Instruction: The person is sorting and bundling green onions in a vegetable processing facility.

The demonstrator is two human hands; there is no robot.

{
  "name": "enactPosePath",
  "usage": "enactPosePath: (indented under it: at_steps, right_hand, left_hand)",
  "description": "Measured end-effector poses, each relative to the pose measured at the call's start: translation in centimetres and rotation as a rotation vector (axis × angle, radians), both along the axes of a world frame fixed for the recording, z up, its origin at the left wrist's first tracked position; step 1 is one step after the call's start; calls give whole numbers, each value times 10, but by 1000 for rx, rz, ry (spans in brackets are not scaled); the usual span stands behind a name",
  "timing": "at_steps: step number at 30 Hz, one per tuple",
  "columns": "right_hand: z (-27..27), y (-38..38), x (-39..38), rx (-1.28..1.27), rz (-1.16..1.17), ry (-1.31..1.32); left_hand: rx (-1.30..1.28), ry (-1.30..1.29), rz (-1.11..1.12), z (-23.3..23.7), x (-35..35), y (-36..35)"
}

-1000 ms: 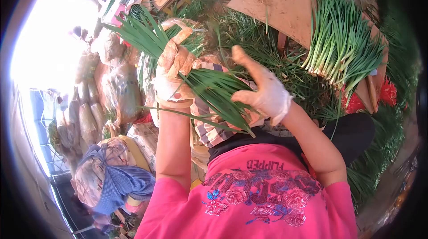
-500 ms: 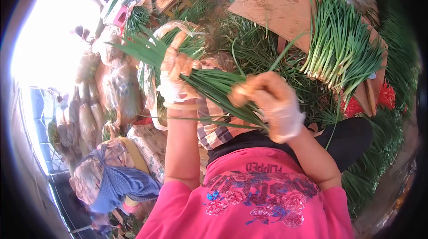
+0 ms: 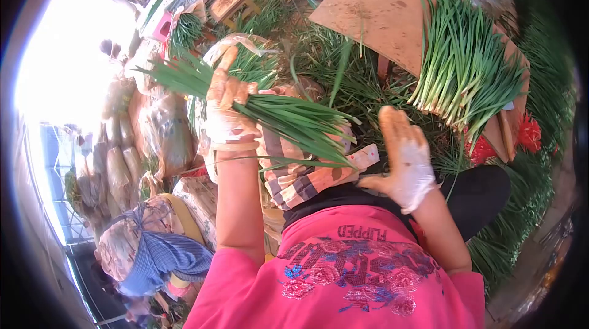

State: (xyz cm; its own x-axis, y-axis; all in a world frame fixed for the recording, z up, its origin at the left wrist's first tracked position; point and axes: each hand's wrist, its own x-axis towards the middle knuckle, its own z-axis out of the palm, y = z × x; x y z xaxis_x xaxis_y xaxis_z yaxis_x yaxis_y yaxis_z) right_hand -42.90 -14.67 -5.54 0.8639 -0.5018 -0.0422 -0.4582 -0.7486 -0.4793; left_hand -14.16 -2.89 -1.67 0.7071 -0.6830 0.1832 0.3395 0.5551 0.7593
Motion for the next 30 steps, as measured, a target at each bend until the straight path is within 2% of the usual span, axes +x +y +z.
enactPosePath:
  at_steps: [3,4,7,8,11,12,13,14,16,17,18,19,20,21,22,23,24,25,27,28,29,30]
  right_hand:
    - [-3,13,37,143,23,-144]
    - [-8,15,48,99,-22,-141]
    - [-16,4,76,166,-65,-322]
    - [-11,0,81,240,-56,-561]
    - [-17,-7,98,888,-50,-790]
    - [-8,-11,94,879,-122,-774]
    - [-1,-15,89,1207,-155,-859]
    - [7,-23,82,1294,-207,-884]
    - [18,-41,65,1459,-324,-915]
    - [0,-53,58,1599,-235,-1024]
    - [-9,-59,51,1715,-200,-1076]
    - [-14,-64,46,1831,-160,-1132]
    - [-16,-65,42,1815,-107,-1163]
    - [-17,-65,38,1807,-108,-1166]
    - [-18,-64,35,1799,-109,-1167]
    - [-19,-64,32,1792,-112,-1164]
    - [-21,-64,30,1824,-131,-1164]
    - [-21,-62,28,1833,-130,-1163]
    - [-20,-58,28,1851,-123,-1163]
    - [-24,-57,31,1850,-57,-1161]
    - [-26,-54,34,1870,-59,-1160]
    - [-26,-49,36,1905,-100,-1157]
  left_hand:
    - [63,56,-5,27,-46,-23]
    - [45,58,-59,26,-50,-27]
    - [95,34,-38,37,-88,-49]
    - [85,-13,-121,34,-92,-54]
    - [147,-27,-265,50,-105,-68]
    - [147,-93,-172,63,-106,-69]
    - [146,-157,-84,79,-109,-73]
    - [26,-206,-175,84,-90,-73]
    - [55,-442,-7,90,-64,-65]
    - [91,-527,63,84,-51,-61]
    - [175,-560,15,69,-37,-54]
    - [318,-499,-87,59,-45,-47]
    - [526,-354,-124,51,-65,-43]
    - [633,-467,-353,14,-52,-40]
    - [569,-458,-509,-13,-58,-27]
    - [540,-502,-726,-17,-66,-25]
    - [662,-465,-746,-18,-79,-17]
    - [628,-433,-759,-41,-80,-12]
    - [637,-316,-826,-40,-101,-12]
    - [657,-348,-848,-57,-108,-10]
    - [677,-386,-872,-54,-115,-14]
    - [739,-254,-949,-45,-122,-11]
